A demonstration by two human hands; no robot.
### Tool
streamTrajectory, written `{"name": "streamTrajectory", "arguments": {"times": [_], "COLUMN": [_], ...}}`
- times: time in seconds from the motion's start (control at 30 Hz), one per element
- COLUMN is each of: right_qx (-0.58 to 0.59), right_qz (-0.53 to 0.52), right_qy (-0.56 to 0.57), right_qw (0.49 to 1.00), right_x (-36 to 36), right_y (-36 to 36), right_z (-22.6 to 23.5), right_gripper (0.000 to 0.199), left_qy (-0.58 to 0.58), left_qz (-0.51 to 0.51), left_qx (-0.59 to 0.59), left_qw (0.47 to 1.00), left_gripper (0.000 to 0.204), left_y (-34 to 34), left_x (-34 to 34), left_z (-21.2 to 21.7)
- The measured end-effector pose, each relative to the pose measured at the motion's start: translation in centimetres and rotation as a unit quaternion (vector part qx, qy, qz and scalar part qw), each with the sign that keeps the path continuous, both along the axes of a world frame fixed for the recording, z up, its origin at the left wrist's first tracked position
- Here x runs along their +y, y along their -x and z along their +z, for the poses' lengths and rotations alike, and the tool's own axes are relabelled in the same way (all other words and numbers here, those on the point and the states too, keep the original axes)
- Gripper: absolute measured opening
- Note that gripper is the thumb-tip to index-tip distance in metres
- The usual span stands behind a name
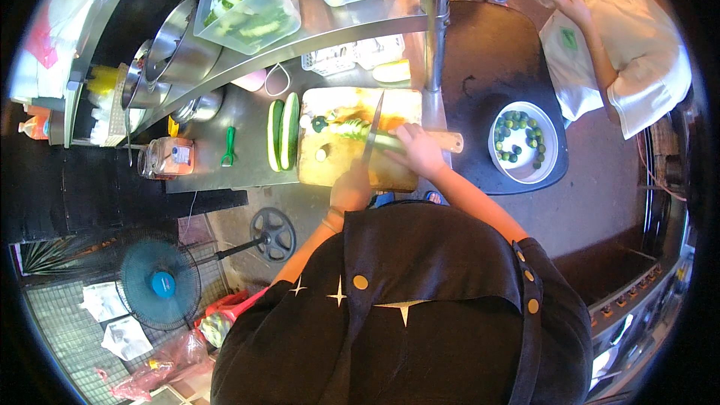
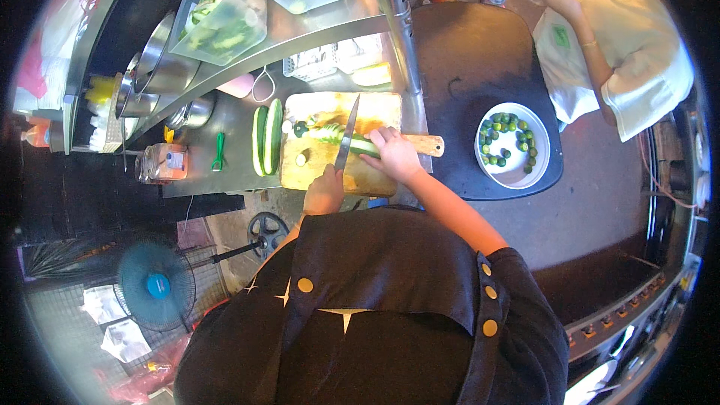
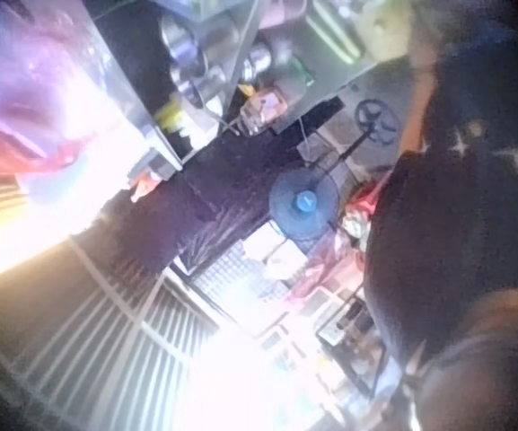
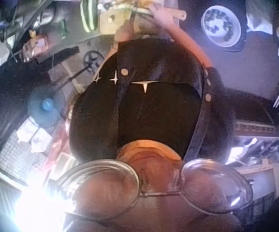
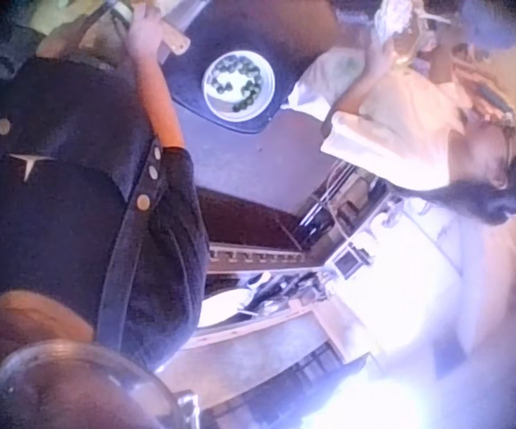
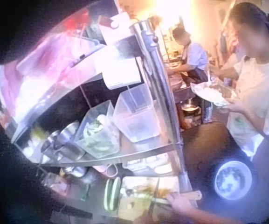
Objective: The person slices cucumbers into thin rounds on a cutting board using a knife. They repeatedly transfer the sliced cucumber pieces into a clear plastic container on the shelf above.
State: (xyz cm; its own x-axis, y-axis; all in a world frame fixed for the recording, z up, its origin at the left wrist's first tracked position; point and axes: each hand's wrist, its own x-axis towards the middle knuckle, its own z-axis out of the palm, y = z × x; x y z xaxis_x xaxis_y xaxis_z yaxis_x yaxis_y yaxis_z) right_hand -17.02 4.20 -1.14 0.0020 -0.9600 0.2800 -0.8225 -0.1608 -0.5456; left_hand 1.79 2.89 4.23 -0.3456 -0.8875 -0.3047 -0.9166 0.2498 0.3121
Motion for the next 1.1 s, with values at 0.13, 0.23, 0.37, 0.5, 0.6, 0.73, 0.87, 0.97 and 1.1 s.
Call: {"name": "streamTrajectory", "arguments": {"times": [0.13, 0.23, 0.37, 0.5, 0.6, 0.73, 0.87, 0.97, 1.1], "right_qx": [0.003, -0.002, 0.007, 0.027, 0.029, 0.025, -0.010, -0.005, 0.000], "right_qz": [0.000, 0.004, 0.003, 0.000, 0.000, -0.002, -0.001, -0.002, -0.003], "right_qy": [-0.016, -0.017, 0.006, 0.012, 0.008, 0.011, 0.022, 0.008, 0.002], "right_qw": [1.000, 1.000, 1.000, 1.000, 1.000, 1.000, 1.000, 1.000, 1.000], "right_x": [0.1, 0.0, 0.1, -0.1, 0.1, 0.0, 0.0, 0.0, 0.0], "right_y": [0.0, 0.0, -0.1, -0.2, -0.2, -0.1, -0.1, -0.2, -0.1], "right_z": [-0.3, -0.5, -0.3, -0.2, -0.4, -0.4, -0.6, -0.7, -0.6], "right_gripper": [0.039, 0.039, 0.039, 0.039, 0.039, 0.040, 0.041, 0.041, 0.042], "left_qy": [-0.005, -0.018, -0.033, -0.005, -0.006, -0.004, 0.038, 0.032, 0.030], "left_qz": [-0.010, -0.007, 0.013, -0.050, -0.070, -0.022, -0.019, -0.010, -0.019], "left_qx": [0.011, 0.004, 0.005, 0.049, 0.028, 0.035, 0.032, 0.023, 0.009], "left_qw": [1.000, 1.000, 0.999, 0.998, 0.997, 0.999, 0.999, 0.999, 0.999], "left_gripper": [0.028, 0.028, 0.027, 0.027, 0.027, 0.026, 0.026, 0.025, 0.025], "left_y": [0.3, 0.4, 0.8, 0.8, 1.0, 0.7, 0.1, 0.0, -0.1], "left_x": [0.3, 0.5, 0.3, -0.6, -1.2, -0.7, -0.1, 0.3, 0.4], "left_z": [1.0, 1.0, 0.2, -3.5, -2.9, -0.3, -0.5, -0.5, -0.6]}}
